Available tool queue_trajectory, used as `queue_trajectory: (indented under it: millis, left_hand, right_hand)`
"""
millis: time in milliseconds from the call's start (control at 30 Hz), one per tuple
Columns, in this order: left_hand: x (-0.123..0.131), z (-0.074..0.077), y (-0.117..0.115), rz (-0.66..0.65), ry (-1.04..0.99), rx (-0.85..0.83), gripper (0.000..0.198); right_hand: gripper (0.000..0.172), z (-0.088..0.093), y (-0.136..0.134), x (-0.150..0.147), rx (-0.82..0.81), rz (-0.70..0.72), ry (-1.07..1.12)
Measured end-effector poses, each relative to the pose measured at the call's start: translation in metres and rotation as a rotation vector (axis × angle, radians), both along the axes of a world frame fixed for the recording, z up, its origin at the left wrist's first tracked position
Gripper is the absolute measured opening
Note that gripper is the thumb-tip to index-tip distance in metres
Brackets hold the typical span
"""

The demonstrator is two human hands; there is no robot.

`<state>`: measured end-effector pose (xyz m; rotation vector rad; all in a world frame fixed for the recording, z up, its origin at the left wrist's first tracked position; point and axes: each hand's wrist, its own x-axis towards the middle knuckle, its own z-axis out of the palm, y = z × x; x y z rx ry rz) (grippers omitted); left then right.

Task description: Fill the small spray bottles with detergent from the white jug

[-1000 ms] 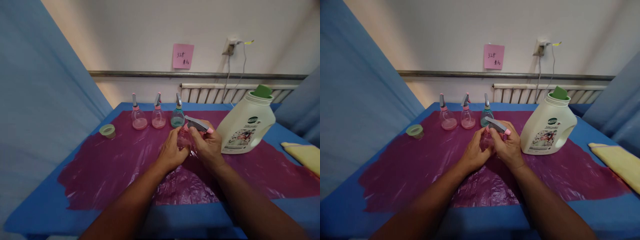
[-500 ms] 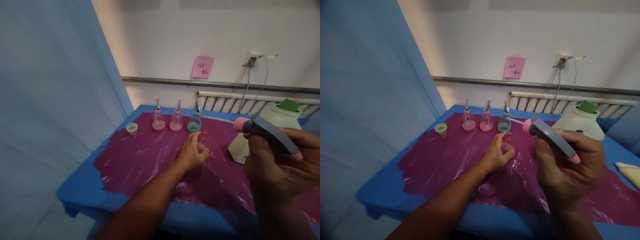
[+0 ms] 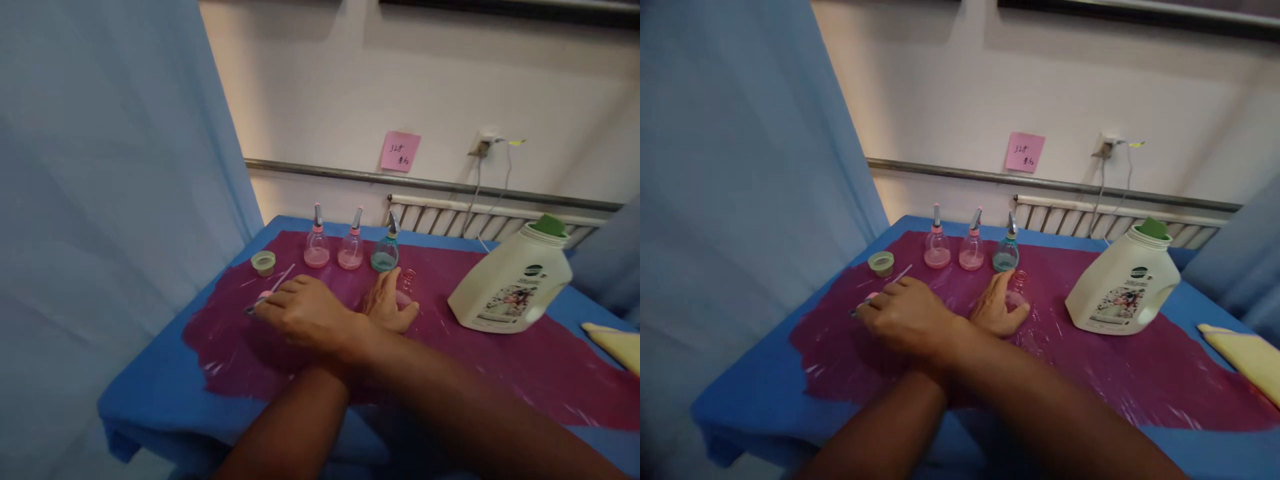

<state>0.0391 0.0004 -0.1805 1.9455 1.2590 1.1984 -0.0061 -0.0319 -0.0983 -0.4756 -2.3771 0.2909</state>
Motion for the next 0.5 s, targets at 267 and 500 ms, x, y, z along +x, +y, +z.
queue_trajectory:
  millis: [267, 500]
  left_hand:
    - [-0.006, -0.004, 0.006, 0.001, 0.067, 0.003, 0.105]
    - [-0.002, -0.004, 0.006, 0.067, 0.183, 0.094, 0.101]
  right_hand:
    - [0.024, -0.021, 0.014, -0.026, 0.251, 0.167, -0.494]
    - [0.033, -0.02, 0.008, -0.002, 0.198, 0.094, -0.316]
